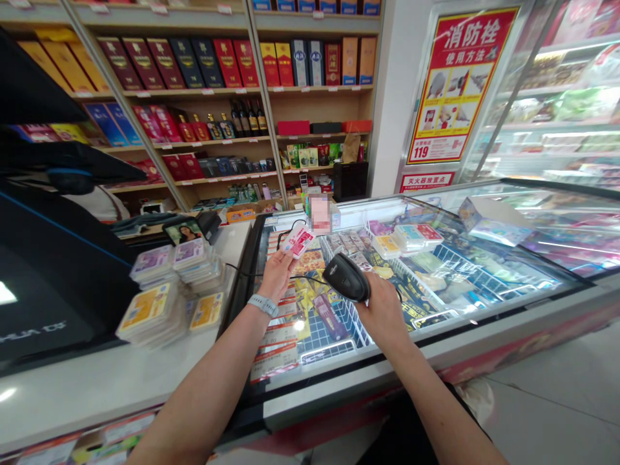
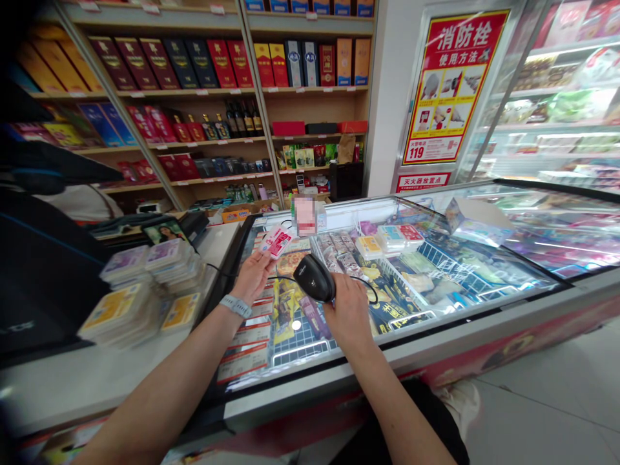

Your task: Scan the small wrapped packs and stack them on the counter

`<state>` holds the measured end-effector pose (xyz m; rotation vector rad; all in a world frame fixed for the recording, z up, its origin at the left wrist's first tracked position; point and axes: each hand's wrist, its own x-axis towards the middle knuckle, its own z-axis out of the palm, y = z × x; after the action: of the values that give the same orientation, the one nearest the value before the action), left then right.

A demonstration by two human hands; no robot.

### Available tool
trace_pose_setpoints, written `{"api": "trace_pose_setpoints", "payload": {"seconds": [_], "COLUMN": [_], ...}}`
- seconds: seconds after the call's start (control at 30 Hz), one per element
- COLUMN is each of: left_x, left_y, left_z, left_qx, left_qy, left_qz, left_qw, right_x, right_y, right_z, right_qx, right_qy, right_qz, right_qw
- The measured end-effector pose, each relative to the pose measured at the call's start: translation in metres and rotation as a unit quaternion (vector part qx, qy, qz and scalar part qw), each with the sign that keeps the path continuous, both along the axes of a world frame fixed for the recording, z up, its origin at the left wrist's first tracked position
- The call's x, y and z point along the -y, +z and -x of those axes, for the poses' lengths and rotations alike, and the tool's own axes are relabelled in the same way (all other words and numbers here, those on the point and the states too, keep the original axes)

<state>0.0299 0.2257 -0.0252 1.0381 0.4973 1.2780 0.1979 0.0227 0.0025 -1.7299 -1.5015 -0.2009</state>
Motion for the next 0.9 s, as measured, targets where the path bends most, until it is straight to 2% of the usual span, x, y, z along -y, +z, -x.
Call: {"api": "trace_pose_setpoints", "payload": {"seconds": [0.9], "left_x": [0.0018], "left_y": [0.0012], "left_z": [0.0005], "left_qx": [-0.009], "left_qy": [0.003], "left_qz": [0.005], "left_qw": [1.000], "right_x": [0.0020], "right_y": [-0.0020], "right_z": [-0.0007], "right_qx": [0.023], "right_qy": [-0.009], "right_qz": [-0.010], "right_qw": [1.000]}}
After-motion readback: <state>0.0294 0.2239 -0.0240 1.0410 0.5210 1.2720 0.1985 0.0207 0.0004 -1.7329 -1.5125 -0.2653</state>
